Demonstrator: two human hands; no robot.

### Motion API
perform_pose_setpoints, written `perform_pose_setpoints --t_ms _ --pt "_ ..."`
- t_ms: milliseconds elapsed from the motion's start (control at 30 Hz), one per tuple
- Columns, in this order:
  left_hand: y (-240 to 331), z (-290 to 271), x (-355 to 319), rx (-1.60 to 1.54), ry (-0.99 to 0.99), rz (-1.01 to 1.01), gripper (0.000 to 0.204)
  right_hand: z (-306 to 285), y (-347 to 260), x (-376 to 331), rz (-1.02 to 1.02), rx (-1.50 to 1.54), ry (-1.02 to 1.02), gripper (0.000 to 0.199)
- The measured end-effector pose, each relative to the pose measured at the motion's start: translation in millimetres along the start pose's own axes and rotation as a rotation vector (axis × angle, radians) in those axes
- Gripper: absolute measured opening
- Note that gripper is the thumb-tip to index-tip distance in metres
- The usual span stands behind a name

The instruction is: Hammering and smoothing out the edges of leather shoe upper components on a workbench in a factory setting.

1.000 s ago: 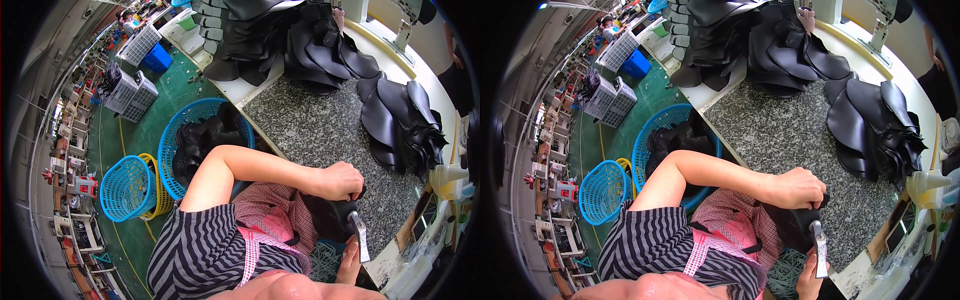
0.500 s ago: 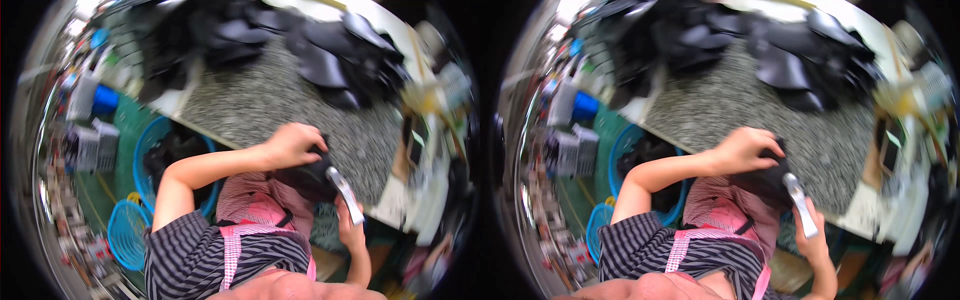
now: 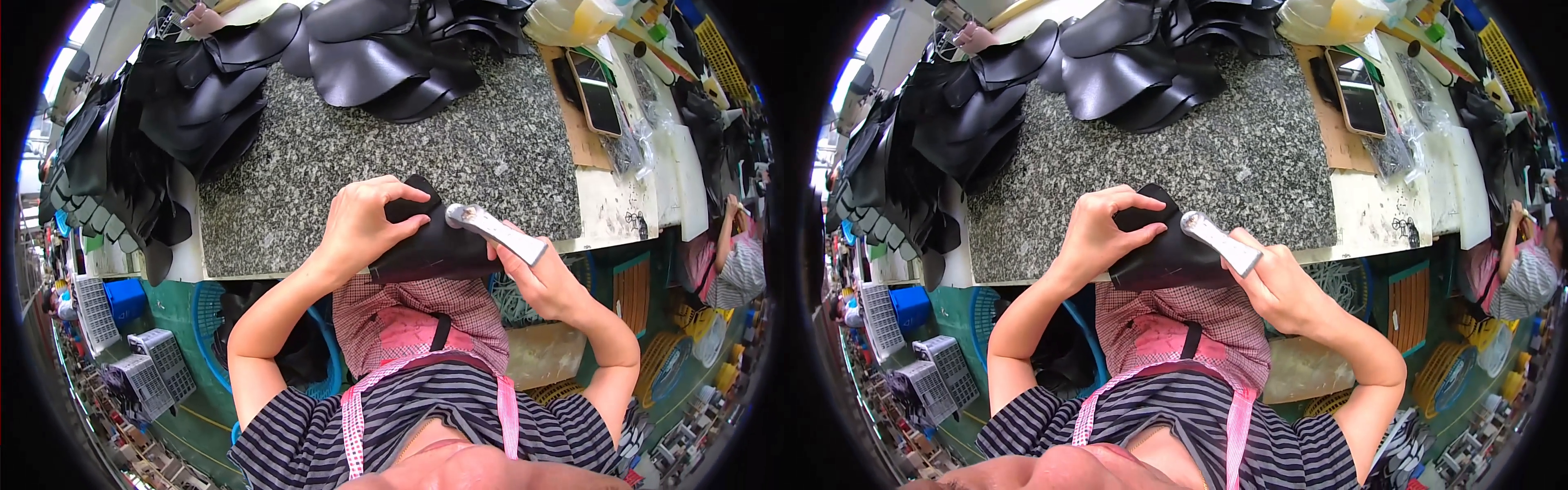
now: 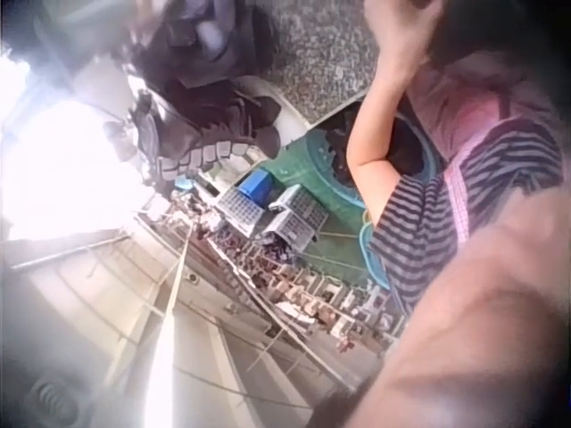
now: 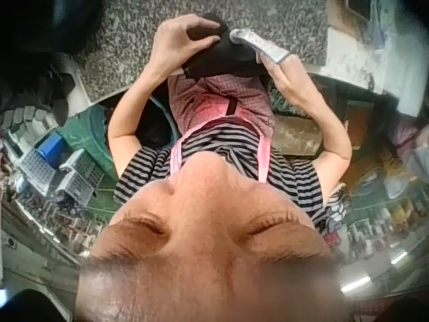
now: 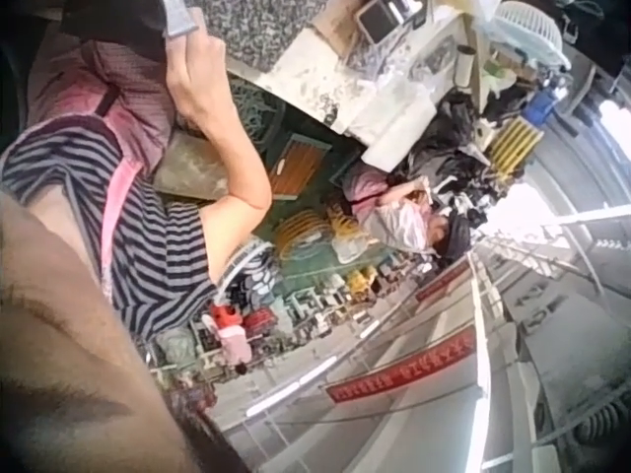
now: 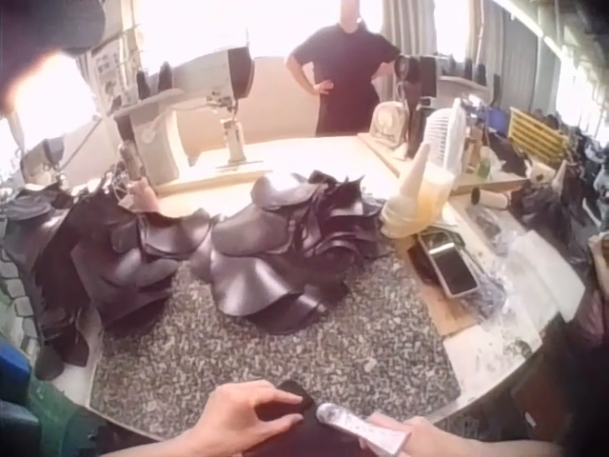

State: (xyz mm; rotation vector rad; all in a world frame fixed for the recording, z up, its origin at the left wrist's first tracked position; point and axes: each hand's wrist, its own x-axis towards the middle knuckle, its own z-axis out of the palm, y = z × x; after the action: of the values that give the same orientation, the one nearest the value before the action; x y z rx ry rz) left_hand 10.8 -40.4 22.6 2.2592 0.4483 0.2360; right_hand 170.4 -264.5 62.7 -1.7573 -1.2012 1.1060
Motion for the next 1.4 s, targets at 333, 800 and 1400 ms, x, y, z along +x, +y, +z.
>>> perform_pose_setpoints --t_ms 333,800,1400 --pt "5 -13 16 0.004 -0.13 0.002 0.023 10 12 8 -0.031 -0.067 0.046 0.028" --pt "-1 -14 20 -0.127 -0.143 -0.159 0.027 -1 2 10 0.051 -0.088 0.054 0.039" --pt "1 -18 16 -0.076 -0.2 -0.156 0.024 17 -4 32 -0.067 -0.319 0.102 0.025"
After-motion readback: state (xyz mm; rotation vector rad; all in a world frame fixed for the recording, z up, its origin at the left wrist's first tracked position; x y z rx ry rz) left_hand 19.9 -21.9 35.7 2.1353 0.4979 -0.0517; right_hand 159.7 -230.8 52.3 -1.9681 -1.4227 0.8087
